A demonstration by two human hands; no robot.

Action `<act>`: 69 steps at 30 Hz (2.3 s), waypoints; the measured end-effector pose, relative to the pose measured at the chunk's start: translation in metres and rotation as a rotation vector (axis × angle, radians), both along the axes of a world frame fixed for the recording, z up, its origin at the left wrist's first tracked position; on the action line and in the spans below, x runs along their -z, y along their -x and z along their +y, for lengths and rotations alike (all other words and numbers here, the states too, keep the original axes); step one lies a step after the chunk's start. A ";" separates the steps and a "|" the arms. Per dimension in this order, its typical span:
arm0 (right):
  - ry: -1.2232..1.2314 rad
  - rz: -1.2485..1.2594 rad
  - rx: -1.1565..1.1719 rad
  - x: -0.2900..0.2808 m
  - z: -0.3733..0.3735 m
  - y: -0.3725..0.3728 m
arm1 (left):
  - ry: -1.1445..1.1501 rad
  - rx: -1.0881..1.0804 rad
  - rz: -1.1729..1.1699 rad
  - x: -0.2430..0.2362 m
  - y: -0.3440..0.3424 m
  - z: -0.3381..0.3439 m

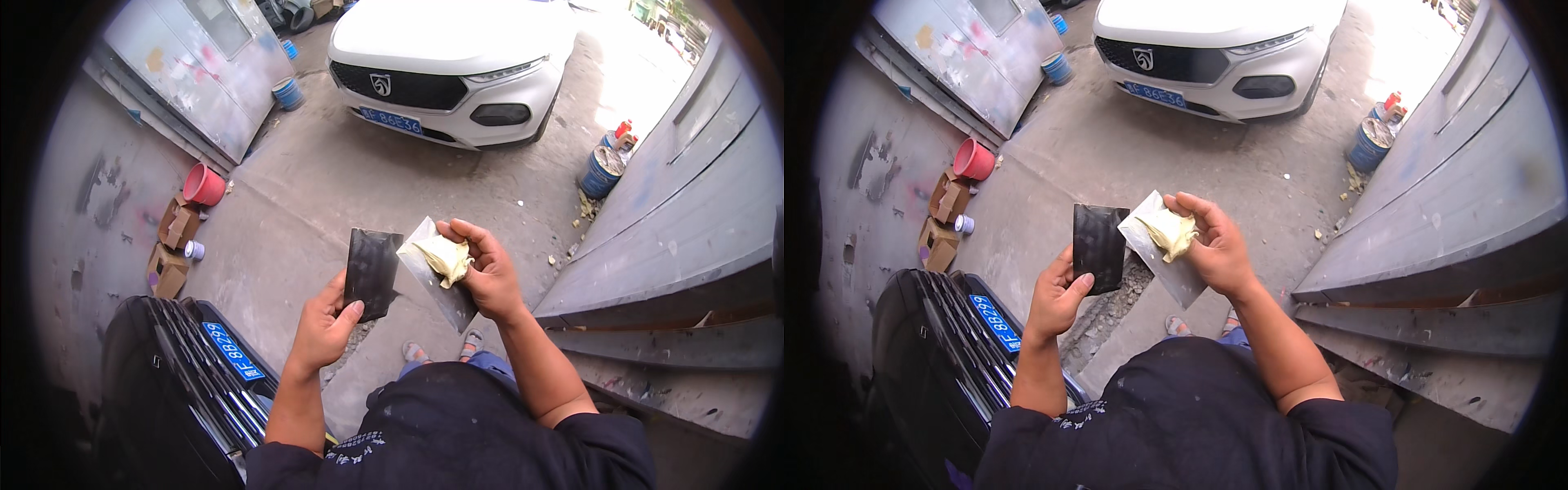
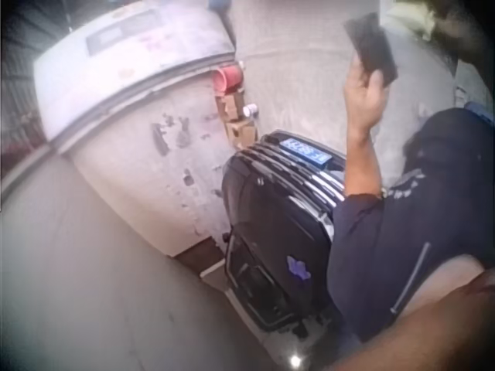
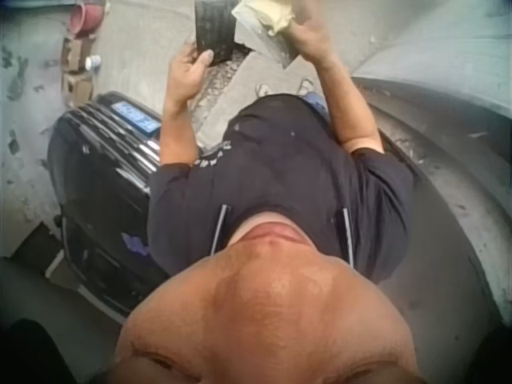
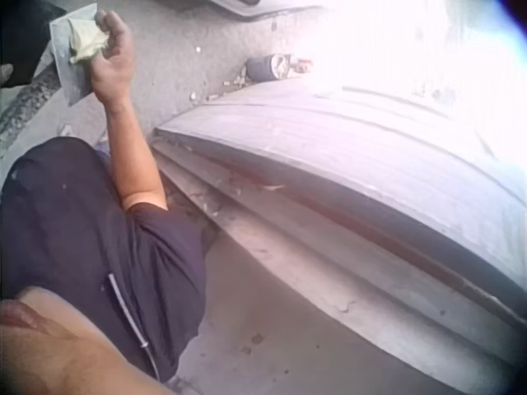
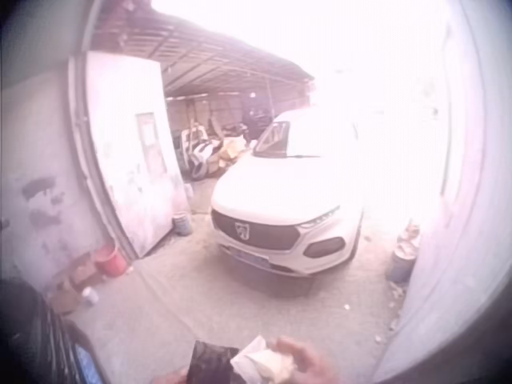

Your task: The person applies beige body filler to a black car bumper using a putty knife and a smaller scraper. They spread the filler over a taped-off area, smoothing it out in repeated passes.

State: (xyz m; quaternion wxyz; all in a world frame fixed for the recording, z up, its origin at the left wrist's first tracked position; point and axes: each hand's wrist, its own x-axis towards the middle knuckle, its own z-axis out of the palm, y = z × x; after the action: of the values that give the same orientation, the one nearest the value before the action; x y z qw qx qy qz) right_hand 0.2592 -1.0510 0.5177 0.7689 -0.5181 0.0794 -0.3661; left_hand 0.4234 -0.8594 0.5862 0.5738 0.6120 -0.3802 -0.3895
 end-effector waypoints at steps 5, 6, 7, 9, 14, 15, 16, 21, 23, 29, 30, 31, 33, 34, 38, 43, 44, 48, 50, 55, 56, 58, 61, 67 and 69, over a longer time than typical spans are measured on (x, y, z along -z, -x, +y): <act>-0.126 0.098 -0.006 0.018 -0.004 0.026 | 0.001 -0.055 0.001 0.017 0.001 -0.002; -0.224 0.082 0.019 0.024 -0.006 0.031 | 0.003 -0.049 0.019 0.020 -0.003 0.002; -0.317 0.063 0.038 0.034 -0.012 0.038 | 0.007 -0.086 0.060 0.025 -0.002 0.005; -0.671 -0.125 0.212 0.069 -0.046 0.064 | 0.013 -0.138 0.089 0.034 -0.002 0.008; -0.993 0.579 0.554 0.264 -0.088 0.154 | 0.057 -0.184 0.254 0.060 0.008 -0.007; -0.942 0.650 0.523 0.271 -0.066 0.153 | 0.051 -0.210 0.285 0.062 0.009 -0.004; -0.913 0.684 0.490 0.258 -0.045 0.142 | 0.044 -0.217 0.289 0.066 0.004 0.001; -0.771 0.716 0.306 0.227 0.009 0.123 | 0.023 -0.195 0.427 0.072 0.010 -0.008; -0.641 0.757 0.213 0.223 0.014 0.118 | 0.018 -0.174 0.465 0.070 0.015 -0.014; -0.525 0.710 0.181 0.192 0.004 0.112 | 0.045 -0.075 0.470 0.071 0.019 -0.018; -0.461 0.758 0.189 0.190 0.001 0.113 | 0.049 -0.084 0.485 0.074 0.019 -0.021; -0.441 0.734 0.193 0.192 0.001 0.112 | 0.049 -0.097 0.498 0.078 0.020 -0.018; -0.463 0.722 0.155 0.185 0.000 0.106 | 0.040 -0.151 0.521 0.085 0.016 -0.013; -0.462 0.734 0.139 0.177 0.000 0.104 | 0.046 -0.150 0.530 0.086 0.015 -0.013; -0.418 0.733 0.108 0.162 -0.002 0.101 | 0.067 -0.112 0.582 0.081 0.017 -0.019; -0.359 0.685 0.104 0.155 -0.004 0.092 | 0.106 -0.074 0.617 0.080 0.018 -0.021; -0.347 0.696 0.108 0.152 -0.005 0.091 | 0.113 -0.062 0.631 0.080 0.018 -0.021; -0.314 0.689 0.112 0.143 -0.007 0.088 | 0.142 -0.070 0.670 0.078 0.022 -0.024; -0.299 0.665 0.109 0.136 -0.008 0.085 | 0.141 -0.098 0.678 0.079 0.022 -0.025; -0.260 0.636 0.117 0.121 -0.009 0.083 | 0.120 -0.166 0.654 0.092 0.016 -0.028; -0.260 0.627 0.123 0.120 -0.009 0.083 | 0.124 -0.148 0.646 0.092 0.016 -0.029; -0.260 0.606 0.134 0.120 -0.010 0.083 | 0.130 -0.114 0.628 0.089 0.017 -0.031; -0.257 0.598 0.162 0.120 -0.011 0.086 | 0.156 -0.081 0.629 0.079 0.026 -0.036; -0.182 0.645 0.326 0.116 -0.014 0.092 | 0.093 -0.072 0.635 0.081 0.031 -0.045; -0.109 0.612 0.370 0.120 -0.020 0.093 | 0.095 -0.097 0.668 0.082 0.035 -0.050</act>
State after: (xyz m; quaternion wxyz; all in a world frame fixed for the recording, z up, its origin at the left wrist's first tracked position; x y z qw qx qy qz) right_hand 0.1659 -1.0710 0.3981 0.6567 -0.5387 0.4178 -0.3224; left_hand 0.3887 -0.9096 0.5037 0.7123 0.4404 -0.1594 -0.5226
